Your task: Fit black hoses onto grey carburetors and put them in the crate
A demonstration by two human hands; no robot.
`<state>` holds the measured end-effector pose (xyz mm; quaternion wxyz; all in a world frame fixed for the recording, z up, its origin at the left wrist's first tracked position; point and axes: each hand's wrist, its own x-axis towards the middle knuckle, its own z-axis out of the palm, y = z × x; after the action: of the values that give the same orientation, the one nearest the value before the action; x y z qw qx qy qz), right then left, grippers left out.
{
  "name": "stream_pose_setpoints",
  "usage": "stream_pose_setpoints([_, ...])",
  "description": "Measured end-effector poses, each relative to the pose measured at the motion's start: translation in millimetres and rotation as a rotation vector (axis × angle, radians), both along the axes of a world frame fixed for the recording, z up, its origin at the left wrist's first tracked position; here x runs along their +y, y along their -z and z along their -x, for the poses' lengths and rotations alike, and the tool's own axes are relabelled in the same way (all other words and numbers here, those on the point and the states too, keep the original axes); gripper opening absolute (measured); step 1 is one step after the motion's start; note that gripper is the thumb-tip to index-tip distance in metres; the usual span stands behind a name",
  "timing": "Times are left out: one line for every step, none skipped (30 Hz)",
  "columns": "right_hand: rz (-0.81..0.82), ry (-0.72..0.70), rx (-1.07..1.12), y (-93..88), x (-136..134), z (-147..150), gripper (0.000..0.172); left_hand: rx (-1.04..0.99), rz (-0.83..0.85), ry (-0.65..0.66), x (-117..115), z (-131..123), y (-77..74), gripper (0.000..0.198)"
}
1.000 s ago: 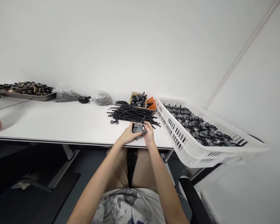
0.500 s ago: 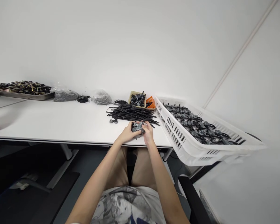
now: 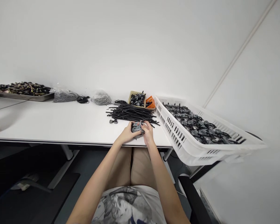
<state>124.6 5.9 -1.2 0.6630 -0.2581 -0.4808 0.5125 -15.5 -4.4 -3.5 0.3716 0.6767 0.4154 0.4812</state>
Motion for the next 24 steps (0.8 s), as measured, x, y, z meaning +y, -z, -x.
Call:
stream_pose_setpoints([0.003, 0.002, 0.005, 0.8, 0.6, -0.2, 0.024, -0.005, -0.004, 0.0, -0.2, 0.0, 0.0, 0.061])
stream_pose_setpoints([0.006, 0.002, 0.008, 1.7, 1.5, -0.4, 0.025, -0.009, -0.01, 0.004, -0.3, 0.0, 0.0, 0.061])
stream_pose_setpoints([0.01, 0.002, 0.009, 2.6, 2.4, -0.7, 0.026, -0.012, -0.017, 0.01, -0.5, 0.0, 0.0, 0.061])
stream_pose_setpoints([0.012, 0.002, 0.009, 3.6, 3.4, -1.0, 0.028, -0.013, -0.022, 0.017, -0.6, 0.1, 0.1, 0.061])
stream_pose_setpoints([0.013, 0.003, 0.006, 4.4, 4.3, -1.2, 0.029, -0.015, -0.024, 0.023, -0.6, 0.1, 0.3, 0.061])
stream_pose_setpoints([0.013, 0.006, 0.003, 5.1, 4.9, -1.4, 0.029, -0.017, -0.023, 0.028, -0.5, 0.1, 0.5, 0.061])
stream_pose_setpoints([0.011, 0.007, 0.001, 5.5, 5.4, -1.5, 0.029, -0.02, -0.021, 0.032, -0.3, 0.2, 0.8, 0.061])
stream_pose_setpoints([0.008, 0.007, 0.0, 5.6, 5.5, -1.4, 0.029, -0.022, -0.017, 0.033, -0.1, 0.1, 1.0, 0.061])
stream_pose_setpoints([0.003, 0.005, 0.001, 5.5, 5.4, -1.3, 0.029, -0.022, -0.013, 0.034, 0.1, 0.1, 1.2, 0.061])
stream_pose_setpoints([-0.001, 0.003, 0.004, 5.2, 5.1, -1.2, 0.029, -0.02, -0.01, 0.032, 0.2, 0.0, 1.2, 0.061])
stream_pose_setpoints([-0.006, 0.0, 0.009, 4.7, 4.6, -0.9, 0.029, -0.015, -0.009, 0.028, 0.1, -0.1, 1.0, 0.06])
stream_pose_setpoints([-0.009, -0.001, 0.014, 4.0, 4.1, -0.6, 0.029, -0.008, -0.01, 0.022, -0.1, -0.2, 0.6, 0.06])
stream_pose_setpoints([-0.01, -0.001, 0.019, 3.3, 3.5, -0.3, 0.03, 0.0, -0.011, 0.017, -0.5, -0.3, 0.1, 0.06])
stream_pose_setpoints([-0.008, 0.001, 0.023, 2.6, 2.9, 0.1, 0.03, 0.006, -0.013, 0.011, -0.9, -0.3, -0.5, 0.059])
stream_pose_setpoints([0.0, 0.002, 0.026, 1.8, 2.4, 0.5, 0.031, 0.012, -0.013, 0.006, -1.3, -0.2, -1.0, 0.059])
stream_pose_setpoints([0.012, 0.003, 0.027, 1.1, 1.9, 0.9, 0.032, 0.018, -0.011, 0.001, -1.5, -0.1, -1.4, 0.059])
stream_pose_setpoints([0.027, 0.002, 0.027, 0.5, 1.4, 1.3, 0.033, 0.023, -0.009, -0.004, -1.6, 0.0, -1.5, 0.059])
stream_pose_setpoints([0.041, 0.003, 0.027, -0.2, 1.0, 1.6, 0.035, 0.027, -0.009, -0.006, -1.5, 0.1, -1.5, 0.059])
stream_pose_setpoints([0.053, 0.003, 0.027, -0.7, 0.6, 1.9, 0.036, 0.029, -0.011, -0.007, -1.2, 0.2, -1.2, 0.059])
stream_pose_setpoints([0.058, 0.002, 0.027, -1.1, 0.2, 2.1, 0.037, 0.03, -0.014, -0.006, -0.9, 0.2, -0.7, 0.059])
stream_pose_setpoints([0.057, 0.0, 0.027, -1.4, -0.2, 2.2, 0.037, 0.028, -0.018, -0.005, -0.6, 0.2, -0.3, 0.058])
stream_pose_setpoints([0.051, -0.003, 0.03, -1.5, -0.5, 2.1, 0.035, 0.024, -0.019, -0.002, -0.3, 0.2, 0.2, 0.058])
stream_pose_setpoints([0.044, -0.004, 0.039, -1.5, -0.7, 2.0, 0.031, 0.018, -0.019, 0.001, -0.1, 0.1, 0.6, 0.059])
stream_pose_setpoints([0.038, -0.003, 0.051, -1.3, -0.8, 1.8, 0.027, 0.01, -0.017, 0.006, -0.1, 0.0, 0.8, 0.059])
